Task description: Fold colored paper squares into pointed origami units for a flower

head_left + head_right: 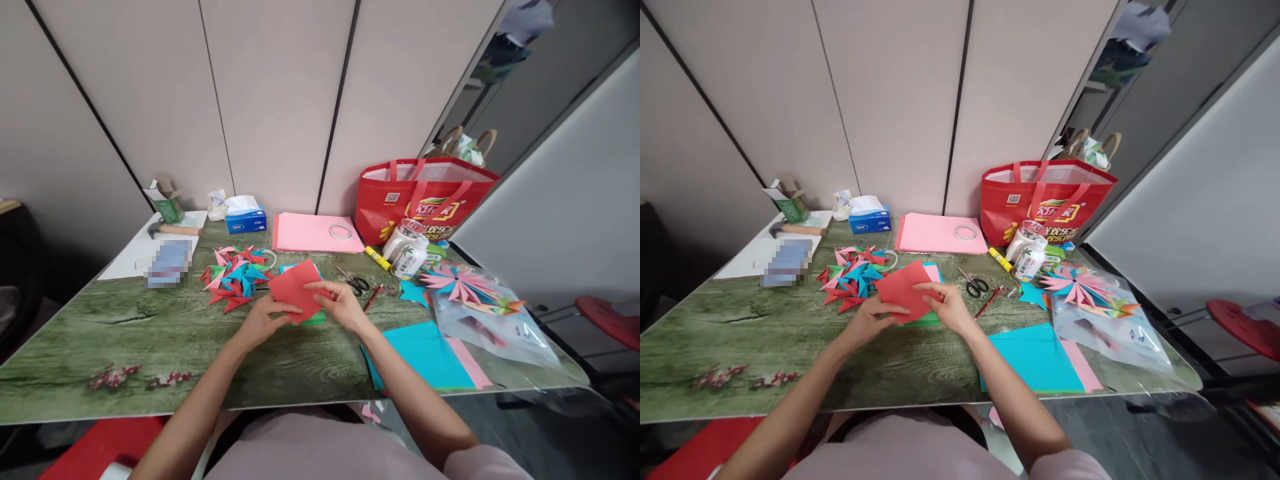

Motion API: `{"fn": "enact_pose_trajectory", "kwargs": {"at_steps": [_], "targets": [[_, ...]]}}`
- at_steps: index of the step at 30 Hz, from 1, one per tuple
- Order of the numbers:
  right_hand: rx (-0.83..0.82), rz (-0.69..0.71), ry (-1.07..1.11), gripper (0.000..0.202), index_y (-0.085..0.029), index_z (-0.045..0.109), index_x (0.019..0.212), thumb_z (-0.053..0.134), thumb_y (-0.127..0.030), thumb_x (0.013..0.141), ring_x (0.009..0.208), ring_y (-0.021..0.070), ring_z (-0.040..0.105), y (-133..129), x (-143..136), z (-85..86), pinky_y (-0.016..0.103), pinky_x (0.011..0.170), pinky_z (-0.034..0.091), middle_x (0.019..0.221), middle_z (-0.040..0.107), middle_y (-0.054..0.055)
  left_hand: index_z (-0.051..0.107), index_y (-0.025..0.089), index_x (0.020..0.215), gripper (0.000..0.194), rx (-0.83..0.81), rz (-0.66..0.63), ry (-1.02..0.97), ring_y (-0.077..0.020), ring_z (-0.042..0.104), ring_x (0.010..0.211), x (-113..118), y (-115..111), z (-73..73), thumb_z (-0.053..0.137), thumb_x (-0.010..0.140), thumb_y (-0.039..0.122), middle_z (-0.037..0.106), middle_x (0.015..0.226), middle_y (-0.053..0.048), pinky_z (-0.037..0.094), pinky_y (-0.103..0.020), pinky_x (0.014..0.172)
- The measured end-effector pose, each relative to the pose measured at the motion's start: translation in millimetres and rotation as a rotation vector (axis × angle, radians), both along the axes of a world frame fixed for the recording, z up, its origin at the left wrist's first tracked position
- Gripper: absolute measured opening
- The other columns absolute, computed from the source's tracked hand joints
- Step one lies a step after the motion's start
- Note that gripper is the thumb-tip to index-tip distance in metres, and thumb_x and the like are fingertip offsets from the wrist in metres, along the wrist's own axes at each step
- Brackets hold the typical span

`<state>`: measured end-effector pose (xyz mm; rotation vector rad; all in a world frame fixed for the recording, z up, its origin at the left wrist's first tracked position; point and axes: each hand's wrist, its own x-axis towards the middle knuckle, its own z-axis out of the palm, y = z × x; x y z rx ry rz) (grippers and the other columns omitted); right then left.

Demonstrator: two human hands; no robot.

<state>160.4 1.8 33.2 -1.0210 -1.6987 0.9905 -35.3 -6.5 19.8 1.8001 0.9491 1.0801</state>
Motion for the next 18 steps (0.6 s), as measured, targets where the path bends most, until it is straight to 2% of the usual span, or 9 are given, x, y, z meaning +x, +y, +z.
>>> {"fn": "enact_pose_trajectory", "kwargs": {"at_steps": [4,5,10,14,18], "targets": [[0.034,-0.064,0.044,0.032,-0.021,0.063,0.100,0.051,-0.012,0.072,0.097,0.0184,0.057,8.9,-10.8,-9.7,0.032,0.087,0.041,0.102,0.065,0.003,0.071,0.020,0.068,0.010,-0.074,0.302,-0.110,-0.0176,0.061,0.067,3.0,7.0,-3.0,0.067,0.060,0.018,0.069,0.071,-0.003,0.048,-0.027,0.065],[0.040,-0.078,0.056,0.033,-0.021,0.063,0.101,0.050,-0.012,0.072,0.098,0.0182,0.057,12.9,-13.9,-12.6,0.032,0.087,0.042,0.103,0.065,0.003,0.070,0.019,0.065,0.007,-0.077,0.337,-0.116,-0.0171,0.060,0.064,2.9,10.1,-3.0,0.068,0.059,0.020,0.068,0.065,-0.003,0.048,-0.026,0.062],[0.005,-0.083,0.079,0.031,-0.021,0.062,0.101,0.050,-0.013,0.074,0.099,0.0186,0.056,35.8,-22.5,-20.3,0.033,0.086,0.042,0.104,0.064,0.003,0.069,0.018,0.056,0.004,-0.113,0.316,-0.075,-0.0155,0.058,0.057,-2.9,28.7,-2.4,0.071,0.055,0.021,0.066,0.058,-0.002,0.046,-0.023,0.054],[-0.011,-0.009,0.097,0.030,-0.022,0.060,0.103,0.056,-0.020,0.073,0.096,0.0190,0.057,38.9,-19.2,-14.6,0.033,0.085,0.042,0.104,0.063,0.003,0.066,0.017,0.056,0.009,-0.085,0.407,-0.071,-0.0138,0.057,0.053,-1.5,32.0,-6.2,0.072,0.055,0.023,0.064,0.055,-0.001,0.045,-0.023,0.052],[-0.015,-0.008,0.061,0.053,-0.022,0.056,0.107,0.073,-0.028,0.057,0.098,0.0215,0.055,24.3,-15.8,-10.9,0.033,0.087,0.040,0.106,0.061,0.004,0.065,0.016,0.064,0.013,-0.112,0.418,-0.143,-0.0158,0.060,0.060,9.6,20.6,-8.3,0.072,0.056,0.024,0.066,0.064,-0.002,0.049,-0.025,0.058]]}}
